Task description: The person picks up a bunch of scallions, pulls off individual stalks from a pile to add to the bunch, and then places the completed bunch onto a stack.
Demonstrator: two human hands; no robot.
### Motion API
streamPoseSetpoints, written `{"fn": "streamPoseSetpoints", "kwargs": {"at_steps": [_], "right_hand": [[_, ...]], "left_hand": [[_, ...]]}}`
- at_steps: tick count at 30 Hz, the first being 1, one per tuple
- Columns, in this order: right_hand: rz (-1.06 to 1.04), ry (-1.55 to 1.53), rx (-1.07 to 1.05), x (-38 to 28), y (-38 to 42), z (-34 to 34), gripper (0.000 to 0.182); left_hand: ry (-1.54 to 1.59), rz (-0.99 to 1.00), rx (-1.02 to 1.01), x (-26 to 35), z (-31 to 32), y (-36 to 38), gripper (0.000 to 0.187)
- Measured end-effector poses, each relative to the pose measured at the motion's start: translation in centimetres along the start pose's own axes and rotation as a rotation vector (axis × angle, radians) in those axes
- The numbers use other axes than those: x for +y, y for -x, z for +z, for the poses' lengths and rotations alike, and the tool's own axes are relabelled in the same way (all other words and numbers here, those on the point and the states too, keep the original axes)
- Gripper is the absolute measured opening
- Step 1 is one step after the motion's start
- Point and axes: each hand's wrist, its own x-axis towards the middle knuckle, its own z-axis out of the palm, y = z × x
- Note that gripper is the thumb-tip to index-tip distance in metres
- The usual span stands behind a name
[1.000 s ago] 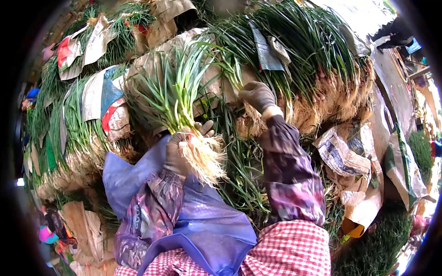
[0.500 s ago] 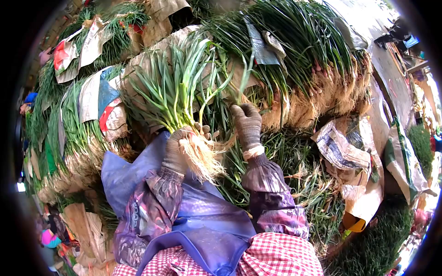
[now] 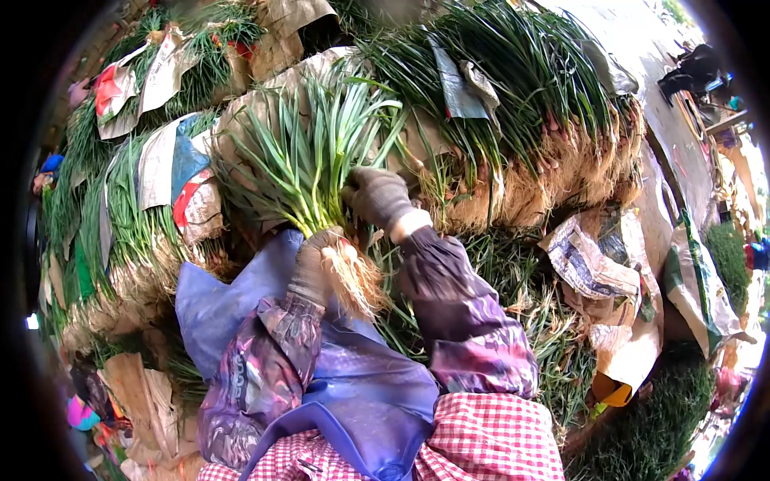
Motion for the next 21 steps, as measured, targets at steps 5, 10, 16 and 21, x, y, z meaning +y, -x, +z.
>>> {"fn": "streamPoseSetpoints", "kwargs": {"at_steps": [5,10,16,21], "right_hand": [[0.184,-1.410,0.078,2.7,9.2,-0.6,0.023],[0.320,0.161,-0.716,10.9,13.1,3.9,0.034],[0.154,0.224,0.104,0.9,4.4,-2.0,0.034],[-0.024,0.515,-0.063,3.1,-5.7,3.3,0.021]], "left_hand": [[0.157,-0.042,-0.032,0.3,0.6,0.2,0.026],[0.176,0.010,-0.090,0.2,0.8,0.6,0.031],[0.093,-0.022,-0.003,0.2,1.6,1.0,0.028],[0.050,-0.100,0.086,0.5,0.7,1.0,0.019]]}}
